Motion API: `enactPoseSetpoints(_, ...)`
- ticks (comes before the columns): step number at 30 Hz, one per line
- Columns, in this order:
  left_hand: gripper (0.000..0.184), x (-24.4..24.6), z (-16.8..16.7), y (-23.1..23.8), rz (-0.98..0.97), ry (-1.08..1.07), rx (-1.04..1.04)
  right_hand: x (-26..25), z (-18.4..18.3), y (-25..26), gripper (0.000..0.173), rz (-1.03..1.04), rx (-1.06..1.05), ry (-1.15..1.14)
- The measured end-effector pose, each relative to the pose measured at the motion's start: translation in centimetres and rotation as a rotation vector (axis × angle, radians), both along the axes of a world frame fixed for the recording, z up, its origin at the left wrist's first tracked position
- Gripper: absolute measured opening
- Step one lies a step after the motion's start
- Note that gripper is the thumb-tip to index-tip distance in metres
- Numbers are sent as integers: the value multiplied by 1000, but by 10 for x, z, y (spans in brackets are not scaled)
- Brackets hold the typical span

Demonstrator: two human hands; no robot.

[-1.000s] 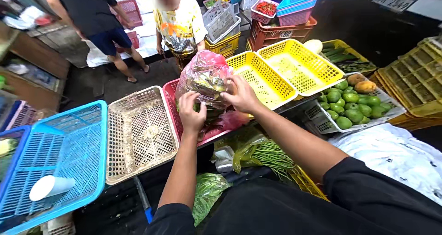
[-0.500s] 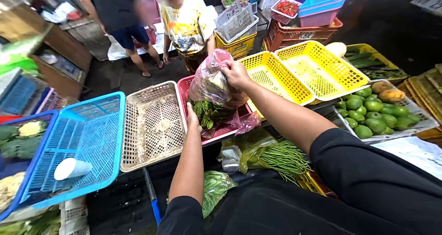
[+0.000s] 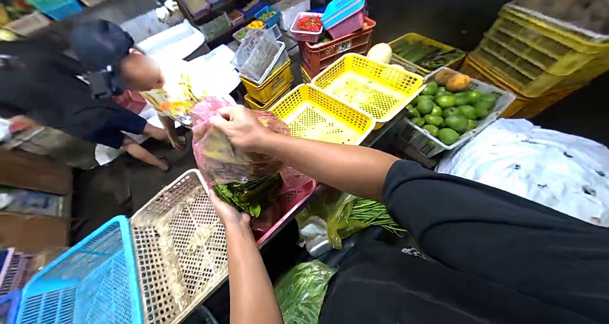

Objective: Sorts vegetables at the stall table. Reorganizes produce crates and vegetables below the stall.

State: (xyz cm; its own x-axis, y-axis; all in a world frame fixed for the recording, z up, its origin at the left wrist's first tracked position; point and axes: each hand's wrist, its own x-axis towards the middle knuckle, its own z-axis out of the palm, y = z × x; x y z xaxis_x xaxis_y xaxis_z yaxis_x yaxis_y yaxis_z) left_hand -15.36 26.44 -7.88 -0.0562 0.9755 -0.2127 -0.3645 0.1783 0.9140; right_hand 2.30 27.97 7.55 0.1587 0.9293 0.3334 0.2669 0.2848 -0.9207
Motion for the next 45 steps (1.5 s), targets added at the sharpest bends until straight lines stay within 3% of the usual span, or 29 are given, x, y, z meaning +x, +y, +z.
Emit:
enactPoseSetpoints(3, 64, 19, 30, -5, -35, -18, 67, 28, 32, -16, 35, 24, 84, 104)
enactPoseSetpoints(6, 60, 62, 65, -19, -31, -3, 103, 77, 50, -26, 27, 0, 133, 348)
enactPoseSetpoints(10, 56, 130, 81, -28, -52, -3, 147, 156, 45, -34, 26, -120, 229, 523)
enactPoseSetpoints(17, 59, 247, 48, -37, -85, 118, 95, 273, -12, -34, 20, -99, 272, 723)
enactPoseSetpoints(24, 68, 299, -10, -56, -76, 363, -155, 322, -125, -28, 16, -53, -36, 700)
enactPoseSetpoints(29, 61, 278, -22, -66, -164, 599, -22, 341, -117, -42, 22, -59, -75, 446)
enactPoseSetpoints(31, 57, 255, -26, -87, -209, 814, 115, 355, -120, -56, 22, -24, -38, 317)
enactPoseSetpoints(33, 51, 231, -29, -110, -281, 1075, 281, 378, -126, -83, 30, -115, -63, 83)
enactPoseSetpoints(36, 42, 211, -47, -130, -460, 1462, 501, 421, -158, -128, 54, -295, -407, -404)
enactPoseSetpoints(38, 38, 204, -58, -132, -630, 1624, 552, 427, -180, -139, 71, -284, -680, -564)
enactPoseSetpoints(39, 33, 197, -63, -133, -648, 1670, 591, 419, -188, -140, 71, -272, -749, -563)
enactPoseSetpoints(41, 23, 186, -77, -134, -547, 1676, 736, 399, -192, -156, 51, -283, -669, -495)
enactPoseSetpoints(43, 21, 196, -84, -124, -497, 1652, 835, 399, -168, -178, 32, -403, -453, -572)
enactPoseSetpoints(45, 19, 199, -83, -113, -453, 1645, 899, 420, -139, -176, 39, -577, -284, -632)
